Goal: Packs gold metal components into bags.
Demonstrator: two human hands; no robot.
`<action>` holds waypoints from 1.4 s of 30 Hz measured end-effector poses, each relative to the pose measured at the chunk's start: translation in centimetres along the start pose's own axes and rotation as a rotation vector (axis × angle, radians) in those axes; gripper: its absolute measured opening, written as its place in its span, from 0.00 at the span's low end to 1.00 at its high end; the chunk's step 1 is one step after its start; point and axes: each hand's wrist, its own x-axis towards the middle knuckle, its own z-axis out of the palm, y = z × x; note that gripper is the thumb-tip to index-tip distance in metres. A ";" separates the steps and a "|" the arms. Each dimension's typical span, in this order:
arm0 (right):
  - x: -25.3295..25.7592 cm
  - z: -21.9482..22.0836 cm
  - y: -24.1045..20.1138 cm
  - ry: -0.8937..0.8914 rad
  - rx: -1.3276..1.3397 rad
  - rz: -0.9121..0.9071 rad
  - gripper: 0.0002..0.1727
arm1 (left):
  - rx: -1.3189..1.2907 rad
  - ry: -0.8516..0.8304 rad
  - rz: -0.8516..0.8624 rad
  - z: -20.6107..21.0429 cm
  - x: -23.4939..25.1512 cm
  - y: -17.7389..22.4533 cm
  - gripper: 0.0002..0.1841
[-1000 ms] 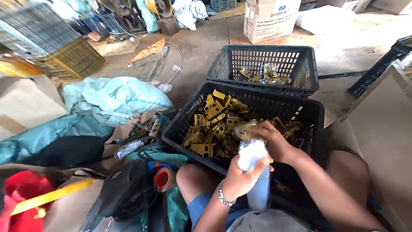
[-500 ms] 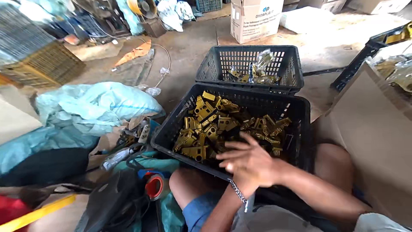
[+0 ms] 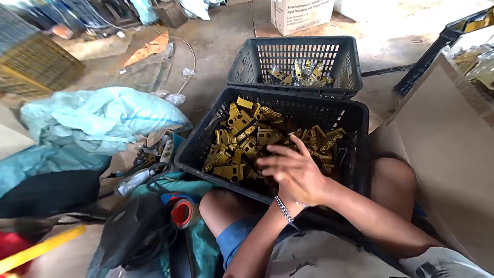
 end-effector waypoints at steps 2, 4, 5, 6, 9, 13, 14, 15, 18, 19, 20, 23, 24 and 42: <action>-0.4 -0.7 2.5 -0.038 -0.001 0.195 0.30 | -0.021 0.155 0.097 0.4 0.3 -0.5 0.18; -0.6 -1.6 4.7 0.033 0.034 0.445 0.27 | -0.163 0.216 0.079 -0.7 0.1 -0.3 0.18; -0.9 -2.1 4.7 0.054 0.140 0.548 0.26 | -0.192 0.251 0.071 -1.5 0.1 -0.6 0.18; -1.3 -2.5 3.8 0.030 0.271 0.605 0.26 | -0.190 0.292 0.064 -2.2 0.4 -1.1 0.18; -2.2 -2.7 1.5 -0.024 0.539 0.461 0.17 | -0.195 0.324 0.045 -3.2 0.6 -2.1 0.18; -1.4 -4.8 2.0 -0.101 0.712 0.706 0.08 | -0.249 0.243 0.150 -3.0 0.4 -2.5 0.22; -1.4 -5.3 1.9 -0.175 0.765 0.724 0.09 | -0.325 0.193 0.131 -3.0 0.3 -2.5 0.24; -1.4 -5.4 1.8 -0.233 0.789 0.724 0.07 | -0.434 0.132 0.087 -3.1 0.3 -2.3 0.25; -1.9 -5.1 1.8 -0.336 0.828 0.761 0.09 | -0.673 0.099 -0.156 -4.4 0.9 -0.6 0.18; -2.1 -5.0 1.8 -0.362 0.839 0.781 0.10 | -0.685 0.101 -0.195 -4.8 1.3 -0.6 0.19; -2.2 -5.1 1.8 -0.393 0.844 0.789 0.10 | -0.675 0.082 -0.196 -5.0 1.6 -0.8 0.20; -1.6 -5.9 1.9 -0.411 0.849 0.730 0.08 | -0.488 -0.144 -0.063 -5.4 1.9 -1.8 0.23; -1.5 -5.9 1.9 -0.366 0.828 0.726 0.06 | -0.391 -0.183 -0.032 -5.6 2.1 -2.0 0.24; -1.9 -0.8 10.6 -0.367 0.201 0.806 0.18 | -0.063 0.522 0.107 -7.7 1.6 -7.3 0.18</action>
